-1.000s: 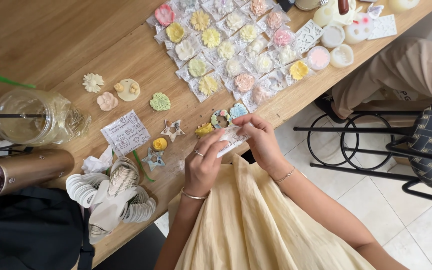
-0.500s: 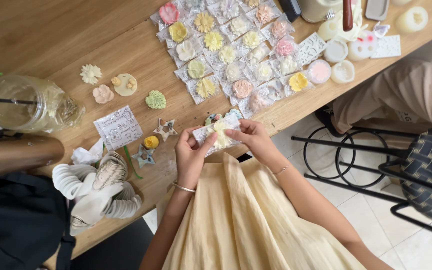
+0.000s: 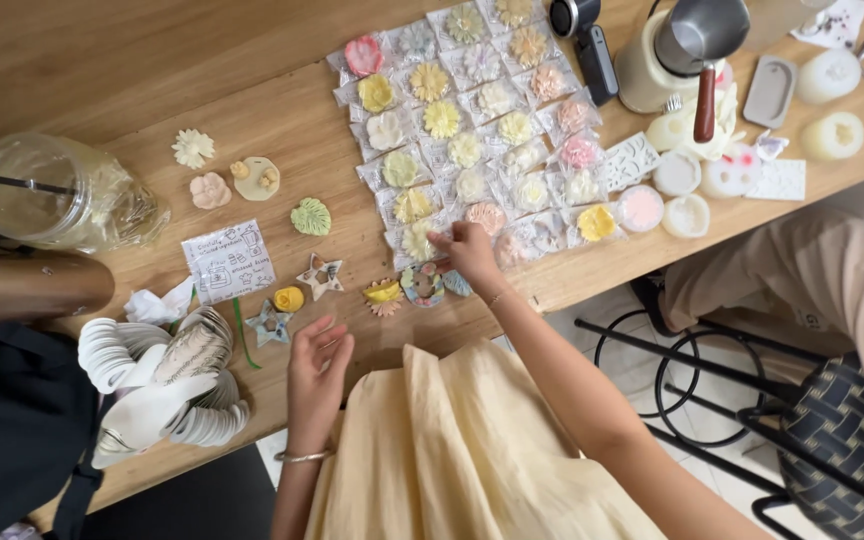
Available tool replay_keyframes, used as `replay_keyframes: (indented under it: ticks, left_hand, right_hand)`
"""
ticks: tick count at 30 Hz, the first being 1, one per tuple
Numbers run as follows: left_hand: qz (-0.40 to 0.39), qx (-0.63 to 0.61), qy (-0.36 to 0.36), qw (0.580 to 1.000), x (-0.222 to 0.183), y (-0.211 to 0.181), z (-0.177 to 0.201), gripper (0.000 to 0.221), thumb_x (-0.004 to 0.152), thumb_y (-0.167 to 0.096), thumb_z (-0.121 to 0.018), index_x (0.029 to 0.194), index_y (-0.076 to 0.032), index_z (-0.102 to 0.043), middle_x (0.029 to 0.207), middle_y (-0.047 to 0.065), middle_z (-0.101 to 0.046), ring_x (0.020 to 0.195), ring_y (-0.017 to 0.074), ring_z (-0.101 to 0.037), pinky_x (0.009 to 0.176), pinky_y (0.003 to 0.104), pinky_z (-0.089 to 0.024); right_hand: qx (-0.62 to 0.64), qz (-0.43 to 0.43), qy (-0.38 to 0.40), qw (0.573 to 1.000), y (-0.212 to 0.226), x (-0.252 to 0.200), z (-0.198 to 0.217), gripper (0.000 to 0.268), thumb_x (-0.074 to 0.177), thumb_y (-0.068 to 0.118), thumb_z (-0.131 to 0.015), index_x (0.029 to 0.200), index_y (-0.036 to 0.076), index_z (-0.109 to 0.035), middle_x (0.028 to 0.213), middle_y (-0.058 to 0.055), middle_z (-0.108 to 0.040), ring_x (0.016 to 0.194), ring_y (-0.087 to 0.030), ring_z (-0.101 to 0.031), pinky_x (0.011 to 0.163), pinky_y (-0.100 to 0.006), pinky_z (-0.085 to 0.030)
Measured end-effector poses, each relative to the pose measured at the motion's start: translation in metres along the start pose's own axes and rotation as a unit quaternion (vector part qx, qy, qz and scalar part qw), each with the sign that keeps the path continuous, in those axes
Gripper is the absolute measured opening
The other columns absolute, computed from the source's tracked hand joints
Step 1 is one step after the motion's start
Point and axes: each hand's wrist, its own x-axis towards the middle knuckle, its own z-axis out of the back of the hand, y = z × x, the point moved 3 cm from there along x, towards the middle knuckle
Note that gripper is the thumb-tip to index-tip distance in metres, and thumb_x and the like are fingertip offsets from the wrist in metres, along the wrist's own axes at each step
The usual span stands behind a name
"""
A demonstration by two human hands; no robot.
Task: Organize and package flower-shaped wax melts into small plastic bags.
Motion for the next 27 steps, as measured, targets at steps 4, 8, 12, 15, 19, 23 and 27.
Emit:
replay_keyframes:
  ticks: [4, 8, 12, 15, 19, 23, 27]
  left_hand:
    - [-0.016, 0.003, -0.014, 1.000, -0.008, 0.000, 0.007, 0.041, 0.094, -0.013, -0.069, 0.131, -0.002, -0.055, 0.121, 0.011, -0.068, 0.105, 0.0149, -0.064, 0.091, 0.030, -0.054]
    - [-0.016, 0.036, -0.032, 0.999, -0.006, 0.003, 0.003, 0.034, 0.095, -0.014, -0.068, 0.126, -0.002, -0.059, 0.117, 0.009, -0.071, 0.102, 0.0124, -0.066, 0.091, 0.027, -0.055]
    - [-0.005, 0.039, -0.019, 0.999, -0.010, -0.006, 0.005, 0.030, 0.095, -0.014, -0.069, 0.122, -0.003, -0.062, 0.112, 0.007, -0.072, 0.097, 0.0112, -0.067, 0.084, 0.026, -0.055]
    - [-0.059, 0.005, 0.010, 0.998, -0.006, 0.000, 0.006, 0.028, 0.098, -0.013, -0.068, 0.122, -0.001, -0.061, 0.111, 0.006, -0.070, 0.099, 0.0107, -0.066, 0.088, 0.025, -0.054]
    - [-0.027, 0.028, 0.020, 0.999, -0.009, -0.026, 0.005, 0.029, 0.097, -0.014, -0.068, 0.123, -0.002, -0.062, 0.106, 0.006, -0.072, 0.094, 0.0093, -0.065, 0.084, 0.024, -0.055]
    - [-0.005, 0.074, 0.032, 0.997, -0.010, -0.033, 0.012, 0.028, 0.096, -0.017, -0.069, 0.120, -0.003, -0.065, 0.102, 0.005, -0.073, 0.086, 0.0089, -0.066, 0.075, 0.025, -0.054]
    - [-0.026, 0.083, 0.030, 0.996, -0.008, -0.025, 0.024, 0.029, 0.095, -0.016, -0.070, 0.120, -0.003, -0.064, 0.101, 0.005, -0.073, 0.085, 0.0086, -0.066, 0.075, 0.025, -0.055]
  right_hand:
    - [-0.098, 0.008, -0.019, 0.995, 0.013, -0.009, -0.009, 0.034, 0.093, 0.025, -0.074, 0.082, -0.005, -0.062, 0.068, -0.010, -0.065, 0.056, -0.021, -0.069, 0.048, -0.035, -0.055]
    - [-0.288, 0.119, -0.095, 0.946, -0.009, 0.008, 0.004, 0.037, 0.090, 0.027, -0.079, 0.079, -0.006, -0.065, 0.067, -0.021, -0.067, 0.061, -0.035, -0.068, 0.059, -0.043, -0.053]
    - [-0.314, 0.188, -0.134, 0.921, -0.005, 0.002, -0.009, 0.034, 0.088, 0.027, -0.076, 0.082, -0.005, -0.064, 0.074, -0.025, -0.069, 0.070, -0.042, -0.069, 0.064, -0.048, -0.054]
    - [-0.331, 0.242, -0.130, 0.903, -0.013, 0.005, -0.007, 0.028, 0.093, 0.025, -0.069, 0.086, -0.001, -0.064, 0.079, -0.022, -0.071, 0.073, -0.041, -0.069, 0.064, -0.050, -0.053]
    - [-0.412, 0.223, -0.155, 0.870, -0.005, -0.002, -0.011, 0.033, 0.097, 0.030, -0.070, 0.089, -0.001, -0.060, 0.075, -0.025, -0.069, 0.073, -0.045, -0.067, 0.064, -0.056, -0.050]
    - [-0.458, 0.188, -0.171, 0.852, -0.009, 0.000, -0.013, 0.034, 0.101, 0.034, -0.064, 0.097, 0.001, -0.055, 0.073, -0.025, -0.068, 0.071, -0.047, -0.066, 0.062, -0.058, -0.049]
    - [-0.496, 0.180, -0.182, 0.830, -0.010, -0.002, -0.014, 0.035, 0.102, 0.036, -0.063, 0.100, 0.002, -0.054, 0.073, -0.025, -0.068, 0.070, -0.047, -0.066, 0.060, -0.058, -0.050]
